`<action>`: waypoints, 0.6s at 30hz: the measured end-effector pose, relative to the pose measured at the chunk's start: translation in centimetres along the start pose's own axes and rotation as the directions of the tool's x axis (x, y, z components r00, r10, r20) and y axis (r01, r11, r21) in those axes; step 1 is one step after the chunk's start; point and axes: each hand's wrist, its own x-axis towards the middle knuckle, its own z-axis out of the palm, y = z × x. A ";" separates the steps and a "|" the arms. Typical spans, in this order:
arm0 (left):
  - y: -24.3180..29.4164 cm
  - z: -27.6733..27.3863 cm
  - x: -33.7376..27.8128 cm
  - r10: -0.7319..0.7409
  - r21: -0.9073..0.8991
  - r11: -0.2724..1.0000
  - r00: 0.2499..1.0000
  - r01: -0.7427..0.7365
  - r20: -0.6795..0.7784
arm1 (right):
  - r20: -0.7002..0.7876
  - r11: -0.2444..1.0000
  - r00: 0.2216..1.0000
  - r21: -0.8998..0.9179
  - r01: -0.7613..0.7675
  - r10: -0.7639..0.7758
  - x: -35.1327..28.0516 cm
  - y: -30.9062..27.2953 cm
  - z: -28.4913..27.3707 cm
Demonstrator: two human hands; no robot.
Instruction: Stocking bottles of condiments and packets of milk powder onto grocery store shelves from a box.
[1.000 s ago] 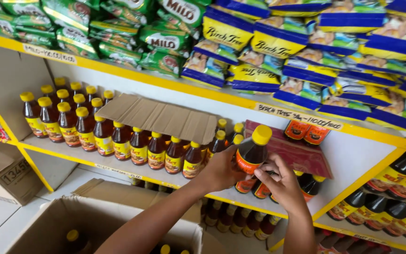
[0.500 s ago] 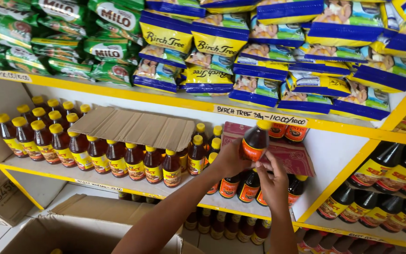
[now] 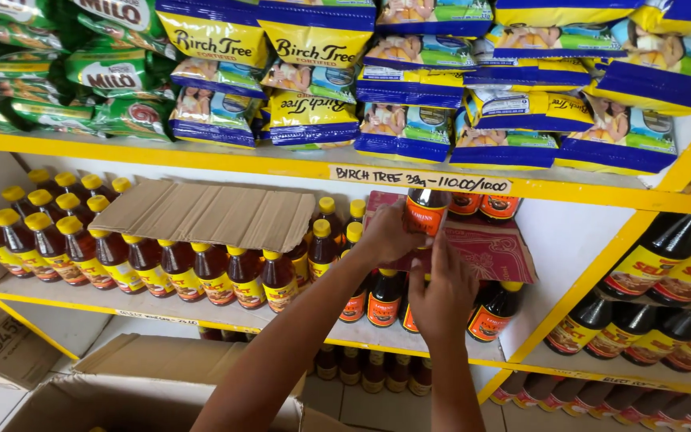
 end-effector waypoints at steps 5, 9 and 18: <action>-0.8 1.3 2.5 0.003 -0.060 0.998 1.000 -0.005 -0.031 | 0.053 0.996 0.996 -0.051 0.079 -0.076 0.0 0.6 1.1; -1.4 2.5 3.5 0.021 -0.082 0.996 0.999 -0.024 -0.044 | 0.088 0.998 0.995 -0.042 0.050 -0.046 0.9 1.4 1.5; -0.9 2.2 3.7 0.109 -0.062 0.991 0.979 -0.121 -0.170 | 0.219 0.998 0.974 -0.016 -0.058 0.060 4.5 -0.1 -1.1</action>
